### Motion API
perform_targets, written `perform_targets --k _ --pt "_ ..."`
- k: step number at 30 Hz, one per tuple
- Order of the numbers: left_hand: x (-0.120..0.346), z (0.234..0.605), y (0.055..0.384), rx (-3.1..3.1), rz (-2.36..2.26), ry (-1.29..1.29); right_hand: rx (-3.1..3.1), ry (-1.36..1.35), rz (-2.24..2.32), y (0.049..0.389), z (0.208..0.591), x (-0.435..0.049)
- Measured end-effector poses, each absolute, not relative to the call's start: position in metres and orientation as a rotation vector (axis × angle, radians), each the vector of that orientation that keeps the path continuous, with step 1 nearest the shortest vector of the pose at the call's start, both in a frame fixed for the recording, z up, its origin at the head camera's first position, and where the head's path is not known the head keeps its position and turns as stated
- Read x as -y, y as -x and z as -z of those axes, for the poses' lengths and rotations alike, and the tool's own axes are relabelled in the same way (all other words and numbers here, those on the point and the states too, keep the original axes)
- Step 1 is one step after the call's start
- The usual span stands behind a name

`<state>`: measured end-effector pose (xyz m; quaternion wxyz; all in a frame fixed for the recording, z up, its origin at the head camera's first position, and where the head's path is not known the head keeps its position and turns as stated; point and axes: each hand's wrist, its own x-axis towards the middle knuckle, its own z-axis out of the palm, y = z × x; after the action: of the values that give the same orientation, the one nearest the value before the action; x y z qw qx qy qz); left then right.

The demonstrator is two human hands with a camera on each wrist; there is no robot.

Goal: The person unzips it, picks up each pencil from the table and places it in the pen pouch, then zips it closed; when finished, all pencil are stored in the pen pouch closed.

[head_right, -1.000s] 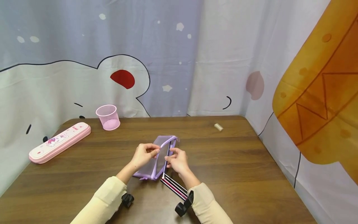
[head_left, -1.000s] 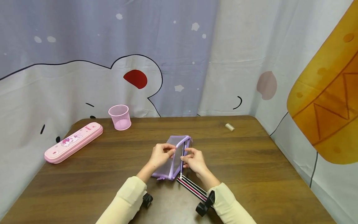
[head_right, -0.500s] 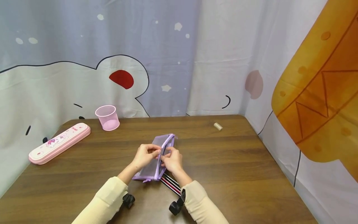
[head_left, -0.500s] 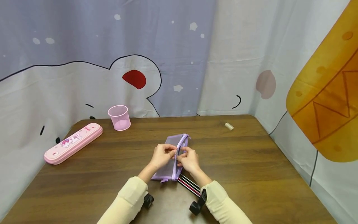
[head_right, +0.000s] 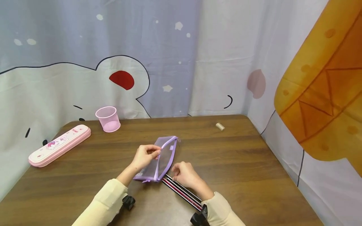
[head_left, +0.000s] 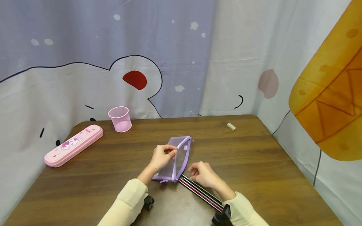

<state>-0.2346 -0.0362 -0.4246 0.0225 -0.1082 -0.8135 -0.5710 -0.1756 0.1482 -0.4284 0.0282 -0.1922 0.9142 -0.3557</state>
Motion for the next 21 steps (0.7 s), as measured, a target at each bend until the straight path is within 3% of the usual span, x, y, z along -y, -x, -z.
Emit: perform_targets --k 7,21 --pt "0.036 0.428 0.234 2.516 1.753 0.339 -2.812 0.665 0.52 0.147 0.417 -0.175" --pt "0.036 0.428 0.233 2.526 1.759 0.333 -2.614 0.759 0.793 0.152 0.43 -0.196"
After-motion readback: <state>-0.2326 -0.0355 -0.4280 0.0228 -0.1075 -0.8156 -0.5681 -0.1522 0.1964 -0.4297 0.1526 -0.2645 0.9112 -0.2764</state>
